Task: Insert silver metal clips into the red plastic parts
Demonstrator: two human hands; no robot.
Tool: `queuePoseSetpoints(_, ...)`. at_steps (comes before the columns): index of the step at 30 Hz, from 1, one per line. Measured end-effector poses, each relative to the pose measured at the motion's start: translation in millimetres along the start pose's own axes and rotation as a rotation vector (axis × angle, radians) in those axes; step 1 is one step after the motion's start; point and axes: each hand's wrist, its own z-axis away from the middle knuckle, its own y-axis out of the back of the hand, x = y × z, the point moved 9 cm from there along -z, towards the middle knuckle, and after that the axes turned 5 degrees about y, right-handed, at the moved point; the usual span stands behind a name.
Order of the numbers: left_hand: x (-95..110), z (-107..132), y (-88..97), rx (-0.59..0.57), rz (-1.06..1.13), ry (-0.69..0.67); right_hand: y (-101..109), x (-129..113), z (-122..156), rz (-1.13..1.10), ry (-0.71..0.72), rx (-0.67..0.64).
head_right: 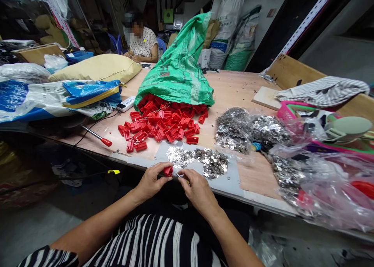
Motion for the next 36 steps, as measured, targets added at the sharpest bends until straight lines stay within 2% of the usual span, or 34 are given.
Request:
queuePoseSetpoints(4,-5,-5,-0.6,-0.032,0.022,0.001,-4,-2,-5,-0.003,0.017,-0.021)
queuePoseSetpoints(13,-13,-6,3.8,-0.028,0.185,0.108,-3,-3,-7,-0.053,0.015,-0.039)
queuePoseSetpoints(21,-10,-7,2.1,-0.05,0.087,0.068,-2,-3,-7,-0.056,0.026,-0.036)
queuePoseSetpoints(36,-14,-8,1.1,-0.068,0.153,0.123,-7,-2,-7,0.027,-0.003,-0.041)
